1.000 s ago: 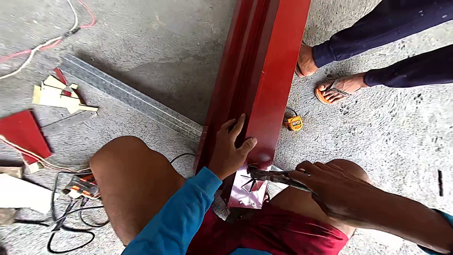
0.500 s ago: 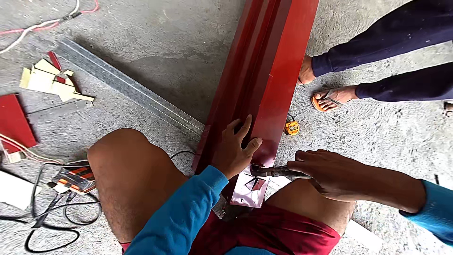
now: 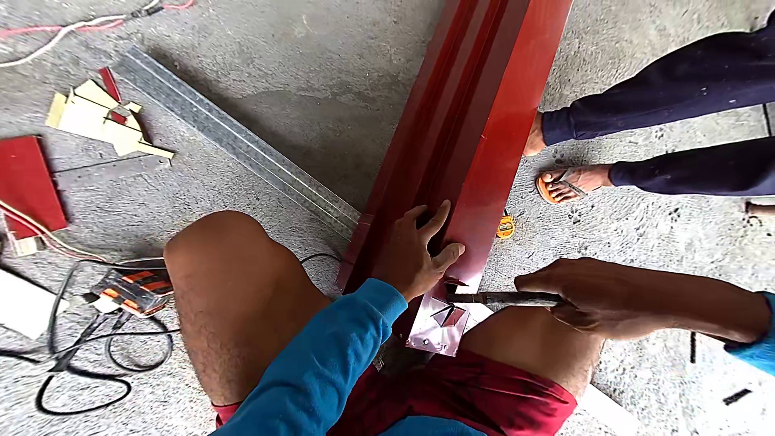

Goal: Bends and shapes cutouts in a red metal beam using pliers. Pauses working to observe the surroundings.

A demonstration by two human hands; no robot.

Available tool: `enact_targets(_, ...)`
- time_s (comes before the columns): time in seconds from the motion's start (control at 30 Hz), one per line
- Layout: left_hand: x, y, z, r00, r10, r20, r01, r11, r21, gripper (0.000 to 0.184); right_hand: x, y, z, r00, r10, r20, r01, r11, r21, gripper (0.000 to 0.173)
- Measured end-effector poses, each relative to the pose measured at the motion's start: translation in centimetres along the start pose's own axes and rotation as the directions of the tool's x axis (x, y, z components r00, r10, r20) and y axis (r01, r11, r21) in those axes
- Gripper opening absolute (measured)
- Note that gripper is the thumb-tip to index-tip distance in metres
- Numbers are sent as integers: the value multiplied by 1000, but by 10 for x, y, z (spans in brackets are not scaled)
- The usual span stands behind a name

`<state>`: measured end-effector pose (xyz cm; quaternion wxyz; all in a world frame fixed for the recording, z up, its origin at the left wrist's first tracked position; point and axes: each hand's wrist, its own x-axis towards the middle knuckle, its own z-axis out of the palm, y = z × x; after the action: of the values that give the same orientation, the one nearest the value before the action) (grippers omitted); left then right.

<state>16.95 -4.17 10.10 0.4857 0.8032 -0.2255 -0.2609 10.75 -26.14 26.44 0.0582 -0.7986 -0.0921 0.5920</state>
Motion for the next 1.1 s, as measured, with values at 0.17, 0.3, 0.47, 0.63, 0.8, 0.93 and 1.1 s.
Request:
enact_targets(0.17,0,-1,-2,1000,-25,13,26,999,-43,70,9,12,47,989,-37,-143,76,958,276,9)
enact_targets(0.3,-1,1,-3,999,-35,23,37,993,-114,67,15,-3,86,987,37,-158,57,833,551,25)
enact_targets(0.47,-2,4,-1,999,-44,-2,44,993,-105,64,27,-22,120,954,125,-272,101,720,687,30)
enact_targets(0.63,-2,2,1,999,-41,4,42,992,-116,65,34,-29,130,922,170,-347,109,748,655,18)
enact_targets(0.8,0,-1,6,1000,9,-2,-9,998,-64,67,9,-38,112,930,231,-285,0,777,630,27)
enact_targets(0.93,1,4,5,1000,13,6,-13,999,-37,68,-14,-45,74,963,252,-93,-138,760,635,36)
enact_targets(1.1,-1,4,2,1000,-30,7,30,997,-66,65,0,-49,96,955,233,-182,-50,732,679,31)
